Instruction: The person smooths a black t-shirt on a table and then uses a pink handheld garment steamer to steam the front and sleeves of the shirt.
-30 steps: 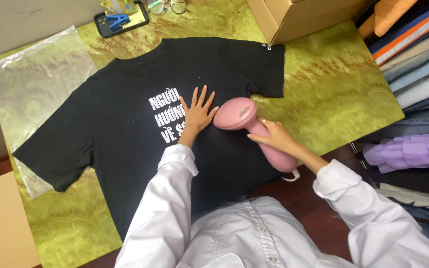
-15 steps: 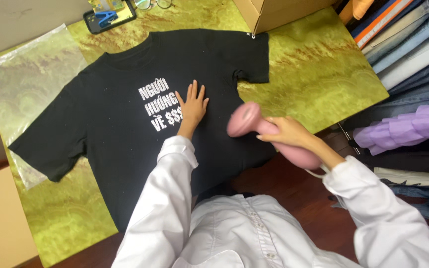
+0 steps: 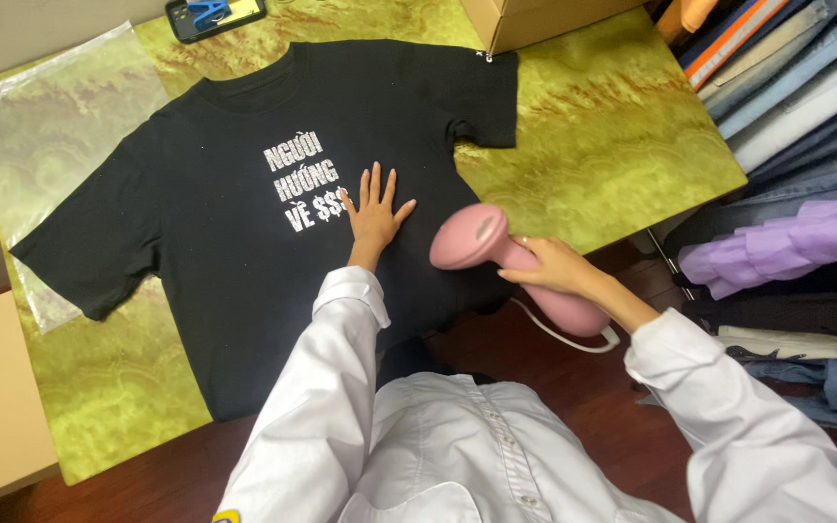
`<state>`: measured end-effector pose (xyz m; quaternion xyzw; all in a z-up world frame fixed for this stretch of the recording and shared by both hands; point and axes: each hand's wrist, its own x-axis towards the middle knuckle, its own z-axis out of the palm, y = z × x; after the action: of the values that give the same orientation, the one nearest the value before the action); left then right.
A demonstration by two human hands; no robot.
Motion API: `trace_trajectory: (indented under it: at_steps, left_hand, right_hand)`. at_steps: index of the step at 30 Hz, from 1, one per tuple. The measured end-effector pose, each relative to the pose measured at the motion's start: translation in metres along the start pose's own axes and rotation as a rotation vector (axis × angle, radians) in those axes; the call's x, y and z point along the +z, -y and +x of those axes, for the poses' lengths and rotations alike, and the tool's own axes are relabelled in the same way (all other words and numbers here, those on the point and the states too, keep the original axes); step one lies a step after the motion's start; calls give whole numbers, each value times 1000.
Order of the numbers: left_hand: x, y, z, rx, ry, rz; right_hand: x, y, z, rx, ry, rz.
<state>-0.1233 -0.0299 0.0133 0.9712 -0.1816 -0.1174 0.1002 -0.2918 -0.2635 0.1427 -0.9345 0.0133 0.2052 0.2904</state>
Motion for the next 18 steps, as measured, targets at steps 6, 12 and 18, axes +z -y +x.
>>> trace_trajectory:
  at_steps: [6,12,18]
  left_hand:
    - [16,-6,7,-20,-70,154]
    - [28,-40,-41,209,-108,-61]
    - [36,-33,-44,207,-19,40]
  right_hand:
    - [-27,4,-41,110,147,-37]
    - [-18,17,-36,27,7,21]
    - [9,14,-23,24,-50,130]
